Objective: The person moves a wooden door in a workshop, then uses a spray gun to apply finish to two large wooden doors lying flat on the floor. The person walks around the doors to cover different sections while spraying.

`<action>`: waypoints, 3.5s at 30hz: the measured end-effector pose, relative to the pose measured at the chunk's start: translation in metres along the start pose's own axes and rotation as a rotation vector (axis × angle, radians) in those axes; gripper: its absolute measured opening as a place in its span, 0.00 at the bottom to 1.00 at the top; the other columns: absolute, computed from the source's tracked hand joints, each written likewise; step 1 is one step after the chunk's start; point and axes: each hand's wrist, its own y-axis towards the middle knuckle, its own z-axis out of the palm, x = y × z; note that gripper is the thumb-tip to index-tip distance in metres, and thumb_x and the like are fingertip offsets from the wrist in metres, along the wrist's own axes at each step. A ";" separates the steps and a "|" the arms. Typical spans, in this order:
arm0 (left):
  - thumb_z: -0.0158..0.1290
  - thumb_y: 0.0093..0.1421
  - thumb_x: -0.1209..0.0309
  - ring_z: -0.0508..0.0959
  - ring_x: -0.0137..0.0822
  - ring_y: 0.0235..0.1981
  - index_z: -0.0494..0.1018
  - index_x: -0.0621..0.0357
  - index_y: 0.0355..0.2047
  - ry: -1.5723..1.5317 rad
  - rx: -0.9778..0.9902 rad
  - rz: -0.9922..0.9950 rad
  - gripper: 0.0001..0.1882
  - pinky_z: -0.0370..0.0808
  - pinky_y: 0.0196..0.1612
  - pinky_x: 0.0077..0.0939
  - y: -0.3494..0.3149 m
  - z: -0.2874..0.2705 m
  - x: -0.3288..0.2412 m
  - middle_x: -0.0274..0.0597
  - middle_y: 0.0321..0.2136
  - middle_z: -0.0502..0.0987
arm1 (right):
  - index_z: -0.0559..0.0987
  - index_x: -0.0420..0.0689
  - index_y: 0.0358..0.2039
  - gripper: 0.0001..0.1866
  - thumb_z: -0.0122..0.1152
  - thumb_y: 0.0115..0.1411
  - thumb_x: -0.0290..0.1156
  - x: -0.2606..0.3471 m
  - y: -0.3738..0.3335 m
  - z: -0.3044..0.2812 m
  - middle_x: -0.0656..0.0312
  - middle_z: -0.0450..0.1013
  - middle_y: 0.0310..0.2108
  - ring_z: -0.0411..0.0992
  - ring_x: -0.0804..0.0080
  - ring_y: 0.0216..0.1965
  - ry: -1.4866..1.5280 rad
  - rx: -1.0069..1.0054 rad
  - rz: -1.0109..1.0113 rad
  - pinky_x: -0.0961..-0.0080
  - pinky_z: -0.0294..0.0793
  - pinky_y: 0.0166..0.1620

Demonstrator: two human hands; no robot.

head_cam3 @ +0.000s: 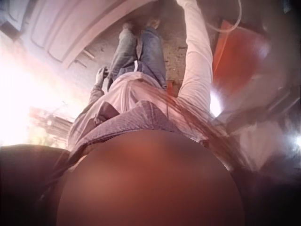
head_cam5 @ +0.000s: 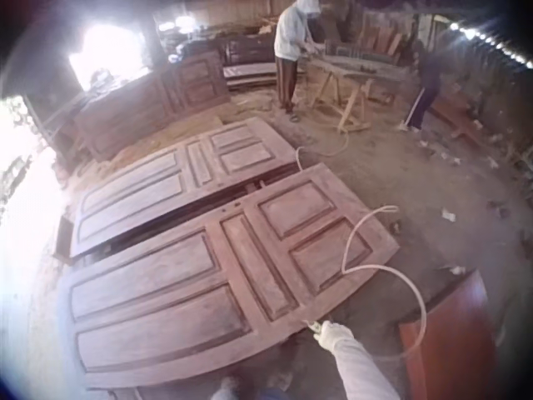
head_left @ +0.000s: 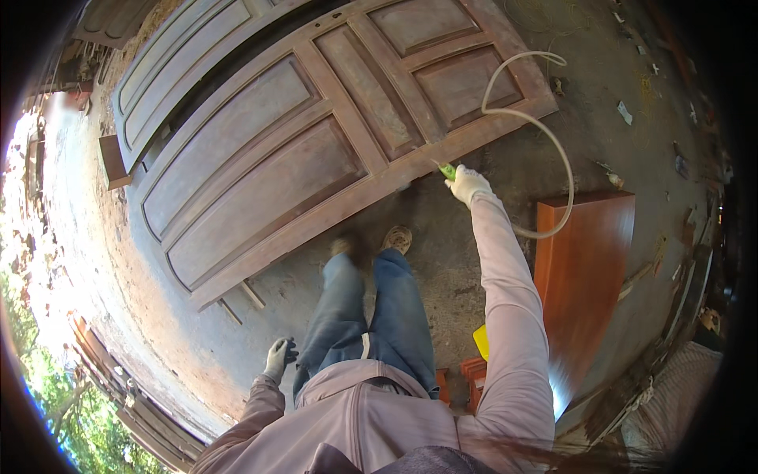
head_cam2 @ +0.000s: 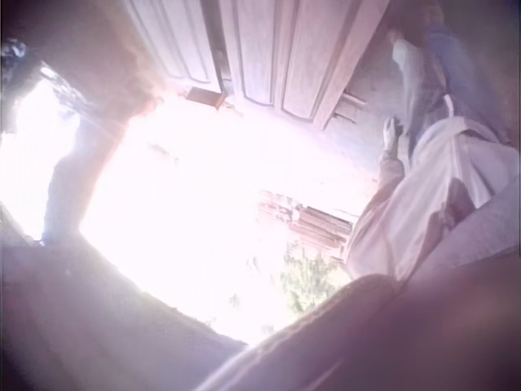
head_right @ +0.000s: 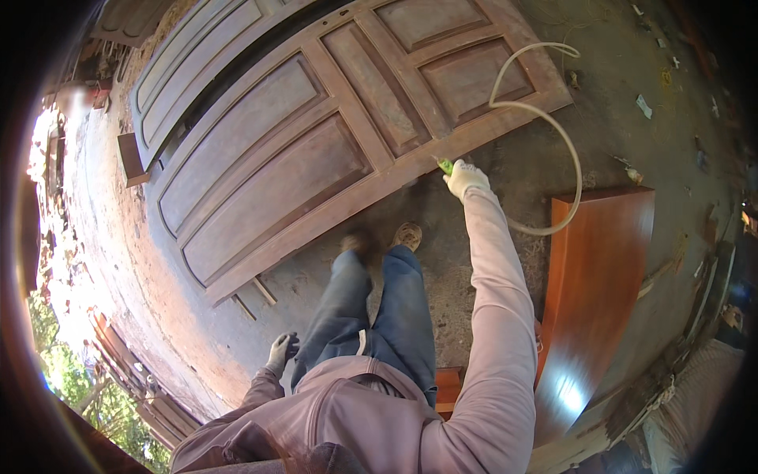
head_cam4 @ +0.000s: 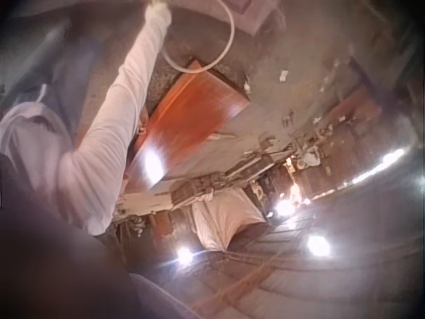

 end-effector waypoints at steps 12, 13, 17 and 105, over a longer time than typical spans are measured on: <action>0.47 0.62 0.61 0.70 0.27 0.14 0.74 0.52 0.39 0.045 -0.292 -0.216 0.12 0.62 0.14 0.20 0.021 0.068 -0.015 0.37 0.22 0.76 | 0.69 0.42 0.39 0.20 0.57 0.56 0.45 0.049 0.098 -0.042 0.46 0.76 0.34 0.75 0.48 0.38 -0.057 0.012 -0.192 0.54 0.72 0.42; 0.47 0.62 0.61 0.71 0.27 0.15 0.74 0.52 0.41 0.046 -0.239 -0.266 0.13 0.62 0.14 0.20 0.024 0.092 -0.028 0.38 0.23 0.77 | 0.69 0.41 0.38 0.19 0.58 0.56 0.44 0.071 0.107 -0.048 0.46 0.76 0.32 0.75 0.48 0.38 -0.069 0.002 -0.250 0.54 0.72 0.42; 0.47 0.64 0.61 0.75 0.30 0.21 0.72 0.54 0.44 -0.151 -0.098 -0.236 0.14 0.70 0.21 0.21 0.034 0.155 -0.086 0.40 0.29 0.78 | 0.71 0.43 0.37 0.09 0.50 0.59 0.34 0.182 0.176 -0.061 0.50 0.78 0.31 0.77 0.54 0.37 -0.134 0.017 -0.445 0.58 0.75 0.38; 0.48 0.63 0.62 0.76 0.33 0.21 0.72 0.50 0.40 -0.563 -0.362 0.065 0.09 0.74 0.24 0.29 -0.044 1.136 -0.532 0.37 0.26 0.76 | 0.60 0.46 0.48 0.23 0.56 0.61 0.45 -0.670 0.591 -0.855 0.53 0.74 0.32 0.75 0.59 0.31 0.153 0.160 -0.262 0.65 0.73 0.34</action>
